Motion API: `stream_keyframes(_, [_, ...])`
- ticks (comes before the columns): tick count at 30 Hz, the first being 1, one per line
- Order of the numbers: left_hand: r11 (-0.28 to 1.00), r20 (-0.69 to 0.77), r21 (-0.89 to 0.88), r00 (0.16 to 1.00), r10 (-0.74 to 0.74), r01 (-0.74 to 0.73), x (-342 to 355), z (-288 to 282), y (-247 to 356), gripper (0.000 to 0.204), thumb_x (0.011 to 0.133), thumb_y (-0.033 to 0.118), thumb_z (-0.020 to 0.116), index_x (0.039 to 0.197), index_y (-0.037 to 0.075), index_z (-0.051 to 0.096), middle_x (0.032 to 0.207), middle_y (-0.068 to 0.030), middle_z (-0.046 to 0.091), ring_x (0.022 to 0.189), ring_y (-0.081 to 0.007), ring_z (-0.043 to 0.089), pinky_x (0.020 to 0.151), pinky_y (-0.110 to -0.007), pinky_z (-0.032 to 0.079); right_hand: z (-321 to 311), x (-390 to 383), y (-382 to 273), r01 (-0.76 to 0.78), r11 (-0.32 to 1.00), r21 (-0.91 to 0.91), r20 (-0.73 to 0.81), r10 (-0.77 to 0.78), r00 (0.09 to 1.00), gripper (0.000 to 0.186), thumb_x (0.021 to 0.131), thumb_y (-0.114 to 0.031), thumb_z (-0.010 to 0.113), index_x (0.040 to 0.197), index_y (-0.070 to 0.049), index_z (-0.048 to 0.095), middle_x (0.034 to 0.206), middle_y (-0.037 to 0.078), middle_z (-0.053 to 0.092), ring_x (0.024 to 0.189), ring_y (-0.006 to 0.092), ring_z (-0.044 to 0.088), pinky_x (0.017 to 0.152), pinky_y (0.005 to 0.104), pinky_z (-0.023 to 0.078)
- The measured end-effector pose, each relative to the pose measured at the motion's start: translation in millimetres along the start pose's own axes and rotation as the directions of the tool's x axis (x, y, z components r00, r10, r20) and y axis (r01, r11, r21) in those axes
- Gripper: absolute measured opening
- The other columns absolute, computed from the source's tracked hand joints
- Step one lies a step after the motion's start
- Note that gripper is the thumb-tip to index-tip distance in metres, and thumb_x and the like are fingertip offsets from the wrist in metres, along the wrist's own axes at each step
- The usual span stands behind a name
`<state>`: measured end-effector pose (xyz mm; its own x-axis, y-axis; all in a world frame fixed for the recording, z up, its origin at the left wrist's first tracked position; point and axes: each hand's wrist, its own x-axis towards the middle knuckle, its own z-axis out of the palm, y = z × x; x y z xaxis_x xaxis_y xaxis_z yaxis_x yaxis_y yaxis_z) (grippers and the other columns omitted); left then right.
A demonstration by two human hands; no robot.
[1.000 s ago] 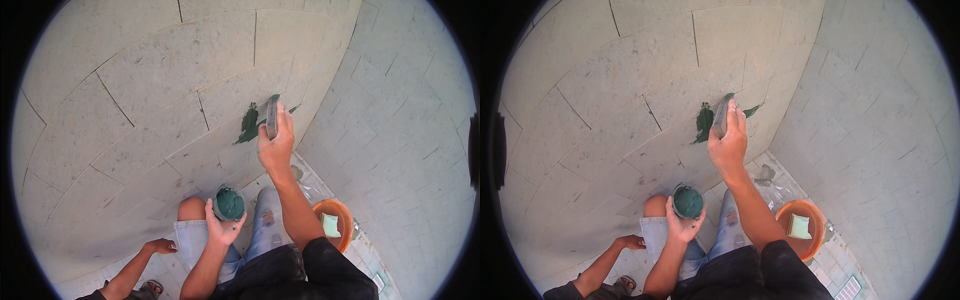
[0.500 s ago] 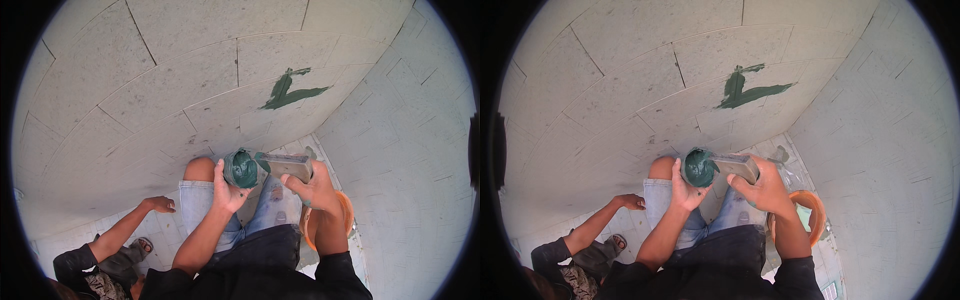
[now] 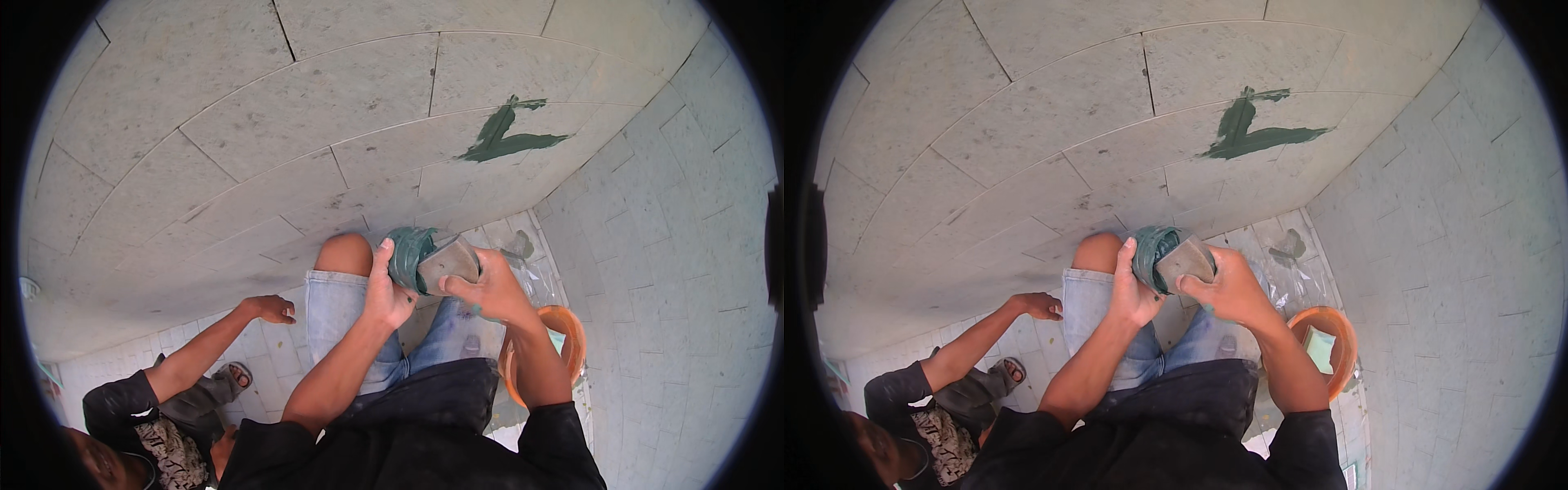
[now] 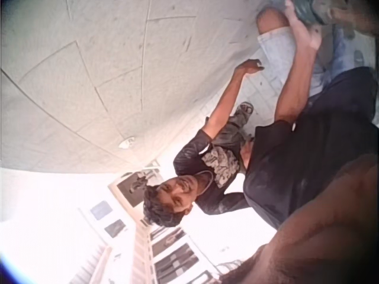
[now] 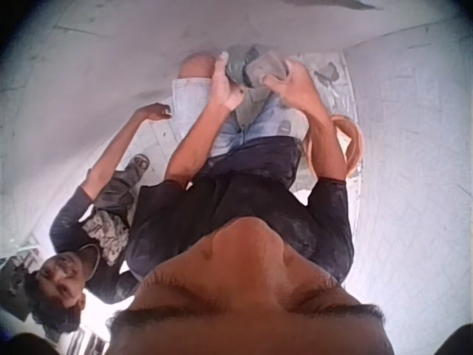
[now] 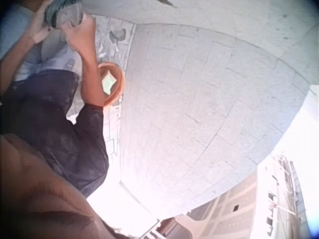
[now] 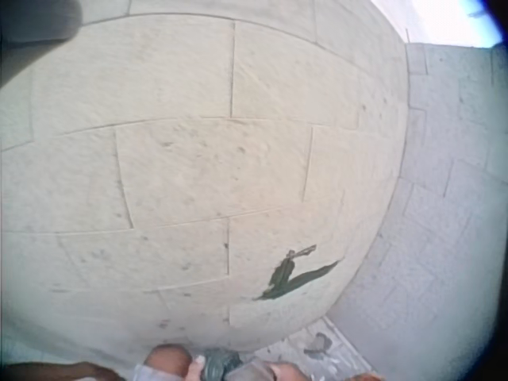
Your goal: The person applies green patching compound to a stone wall using a small spreader and then wipes the area with a damp sponge from a bucket.
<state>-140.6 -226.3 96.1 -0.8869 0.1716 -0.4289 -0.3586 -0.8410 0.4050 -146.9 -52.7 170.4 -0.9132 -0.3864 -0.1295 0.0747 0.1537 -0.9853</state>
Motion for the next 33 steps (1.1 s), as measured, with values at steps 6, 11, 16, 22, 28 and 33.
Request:
stream_keyframes(6, [0.992, -0.046, 0.089, 0.995, 0.093, -0.089, 6, -8, -4, 0.051, 0.091, 0.055, 0.053, 0.119, 0.012, 0.057, 0.113, -0.0027, 0.063, 0.104, -0.0182, 0.060, 0.087, -0.036, 0.049, 2, -10, 19, -0.219, 0.798, 0.561, -0.038, 0.289, 0.956, 0.028, 0.079, -0.012, 0.069, 0.102, 0.001, 0.058, 0.084, 0.006, 0.061, 0.052, 0.0089, 0.048, 0.048, 0.0252, 0.039])
stream_keyframes(11, [0.999, -0.031, 0.019, 0.998, 0.047, -0.047, 6, -7, -5, 0.052, 0.090, 0.055, 0.054, 0.120, 0.013, 0.057, 0.116, -0.0042, 0.062, 0.106, -0.0201, 0.059, 0.087, -0.038, 0.049, -3, -16, 18, 0.006, 0.598, 0.801, -0.200, 0.258, 0.945, 0.030, 0.082, -0.021, 0.069, 0.099, 0.000, 0.055, 0.078, 0.005, 0.057, 0.046, 0.0088, 0.041, 0.041, 0.0235, 0.031])
stream_keyframes(16, [0.995, -0.049, -0.097, 0.999, -0.009, 0.004, 0, 5, -1, 0.053, 0.090, 0.056, 0.054, 0.121, 0.013, 0.057, 0.119, -0.0061, 0.061, 0.108, -0.0221, 0.059, 0.092, -0.041, 0.047, -58, 26, -12, 0.513, 0.800, 0.310, -0.859, 0.004, 0.512, 0.029, 0.085, -0.022, 0.070, 0.102, -0.001, 0.059, 0.083, 0.007, 0.061, 0.064, 0.0152, 0.056, 0.054, 0.0265, 0.043])
stream_keyframes(22, [0.999, -0.077, -0.021, 0.996, -0.051, 0.050, 4, 1, -7, 0.055, 0.086, 0.060, 0.055, 0.122, 0.018, 0.057, 0.123, -0.0043, 0.059, 0.112, -0.0230, 0.056, 0.099, -0.046, 0.039, -99, 86, -27, 0.111, 0.719, -0.686, -0.724, -0.690, -0.004, 0.041, 0.088, -0.017, 0.068, 0.121, 0.006, 0.058, 0.105, 0.017, 0.062, 0.088, 0.0280, 0.060, 0.077, 0.0371, 0.048])
stream_keyframes(28, [0.998, -0.091, -0.025, 0.994, -0.053, 0.051, 1, -3, -8, 0.054, 0.087, 0.059, 0.055, 0.121, 0.018, 0.057, 0.122, -0.0037, 0.060, 0.112, -0.0229, 0.056, 0.098, -0.046, 0.040, -24, 89, -23, 0.210, 0.521, -0.827, -0.499, -0.853, 0.152, 0.053, 0.079, -0.005, 0.073, 0.128, 0.005, 0.054, 0.106, 0.020, 0.062, 0.094, 0.0331, 0.059, 0.083, 0.0361, 0.047])
stream_keyframes(33, [0.997, -0.061, -0.024, 0.996, -0.070, 0.068, 0, 3, -6, 0.052, 0.088, 0.058, 0.054, 0.120, 0.017, 0.057, 0.121, -0.0045, 0.060, 0.109, -0.0233, 0.058, 0.092, -0.044, 0.045, -75, 67, -29, 0.510, 0.794, -0.331, -0.846, -0.489, 0.212, 0.052, 0.077, -0.002, 0.072, 0.125, 0.007, 0.055, 0.107, 0.020, 0.063, 0.095, 0.0333, 0.060, 0.084, 0.0362, 0.048])
